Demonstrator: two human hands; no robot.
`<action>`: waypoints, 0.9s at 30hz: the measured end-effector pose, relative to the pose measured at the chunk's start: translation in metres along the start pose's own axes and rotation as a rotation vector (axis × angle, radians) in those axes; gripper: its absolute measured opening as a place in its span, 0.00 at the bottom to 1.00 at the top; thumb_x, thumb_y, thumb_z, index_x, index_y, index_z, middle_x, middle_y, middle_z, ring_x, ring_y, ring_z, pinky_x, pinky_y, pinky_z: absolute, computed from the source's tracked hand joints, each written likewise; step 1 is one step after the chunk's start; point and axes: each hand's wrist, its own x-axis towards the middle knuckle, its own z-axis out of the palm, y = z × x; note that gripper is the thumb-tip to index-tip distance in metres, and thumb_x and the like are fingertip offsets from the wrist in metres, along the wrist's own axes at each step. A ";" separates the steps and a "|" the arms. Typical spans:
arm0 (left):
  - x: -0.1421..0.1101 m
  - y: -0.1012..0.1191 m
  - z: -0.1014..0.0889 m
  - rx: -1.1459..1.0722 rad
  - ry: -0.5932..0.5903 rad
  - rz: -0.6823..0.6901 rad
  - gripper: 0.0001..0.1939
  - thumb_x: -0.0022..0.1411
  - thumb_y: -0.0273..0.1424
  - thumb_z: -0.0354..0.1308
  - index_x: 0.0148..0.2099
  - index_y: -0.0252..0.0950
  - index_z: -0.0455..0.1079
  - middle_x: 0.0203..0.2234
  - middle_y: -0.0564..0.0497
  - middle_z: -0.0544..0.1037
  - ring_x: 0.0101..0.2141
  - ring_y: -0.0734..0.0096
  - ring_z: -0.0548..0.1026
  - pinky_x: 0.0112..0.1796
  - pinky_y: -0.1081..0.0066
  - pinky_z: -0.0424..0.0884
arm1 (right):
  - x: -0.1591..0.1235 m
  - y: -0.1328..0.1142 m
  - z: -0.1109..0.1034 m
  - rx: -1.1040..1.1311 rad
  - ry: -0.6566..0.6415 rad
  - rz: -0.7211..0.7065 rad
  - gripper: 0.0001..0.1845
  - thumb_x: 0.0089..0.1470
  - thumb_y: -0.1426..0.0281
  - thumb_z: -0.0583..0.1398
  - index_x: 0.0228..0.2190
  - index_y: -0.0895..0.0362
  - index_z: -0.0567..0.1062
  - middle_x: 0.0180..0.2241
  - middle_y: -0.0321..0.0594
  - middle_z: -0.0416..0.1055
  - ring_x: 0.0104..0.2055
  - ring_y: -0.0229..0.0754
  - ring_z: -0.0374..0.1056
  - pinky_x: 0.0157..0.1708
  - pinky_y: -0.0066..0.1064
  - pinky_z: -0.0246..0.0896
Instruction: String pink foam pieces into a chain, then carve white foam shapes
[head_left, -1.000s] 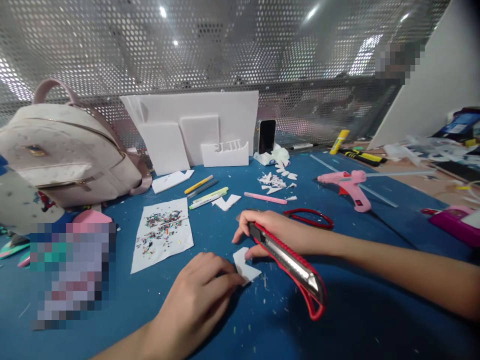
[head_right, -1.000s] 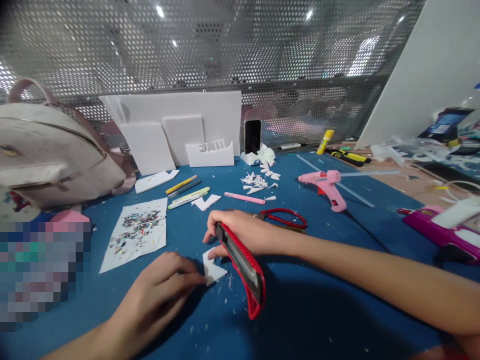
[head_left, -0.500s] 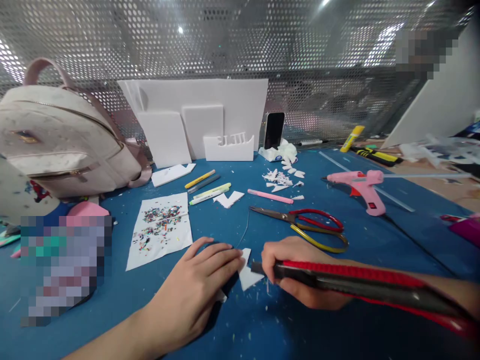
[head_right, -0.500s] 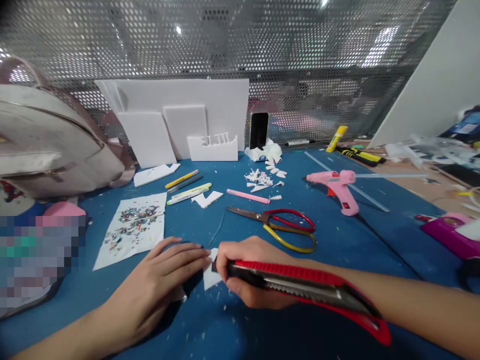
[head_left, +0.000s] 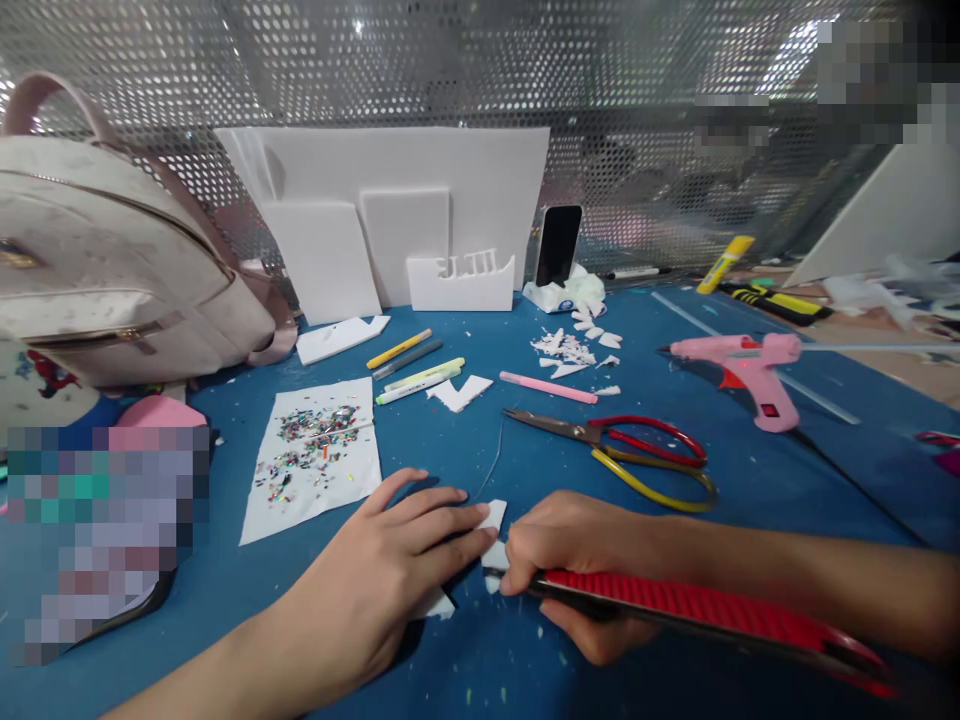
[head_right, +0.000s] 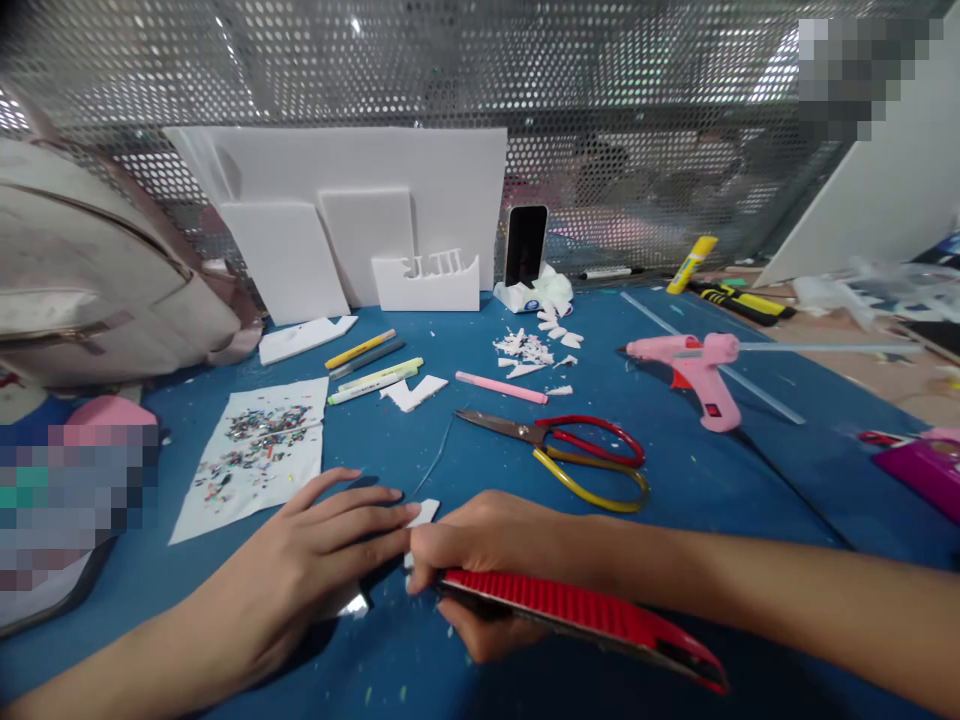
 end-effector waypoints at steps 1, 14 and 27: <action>0.000 -0.001 0.000 0.004 -0.001 0.005 0.32 0.68 0.23 0.48 0.71 0.43 0.52 0.65 0.47 0.66 0.64 0.56 0.63 0.64 0.48 0.47 | 0.000 0.001 -0.001 0.000 -0.004 -0.004 0.20 0.45 0.73 0.58 0.44 0.53 0.71 0.28 0.31 0.68 0.24 0.34 0.62 0.27 0.26 0.57; 0.002 -0.009 0.000 0.124 0.055 0.094 0.22 0.73 0.26 0.46 0.66 0.42 0.62 0.63 0.53 0.70 0.62 0.59 0.64 0.64 0.56 0.36 | 0.005 0.008 -0.017 -0.033 -0.173 -0.177 0.09 0.56 0.78 0.56 0.39 0.58 0.72 0.26 0.32 0.69 0.27 0.35 0.64 0.30 0.25 0.56; 0.001 -0.012 0.003 0.120 0.056 0.097 0.23 0.72 0.26 0.47 0.66 0.41 0.62 0.62 0.52 0.71 0.61 0.58 0.65 0.64 0.55 0.35 | 0.002 0.003 -0.017 -0.080 -0.184 -0.205 0.07 0.50 0.78 0.57 0.26 0.55 0.65 0.23 0.29 0.60 0.26 0.36 0.54 0.27 0.28 0.50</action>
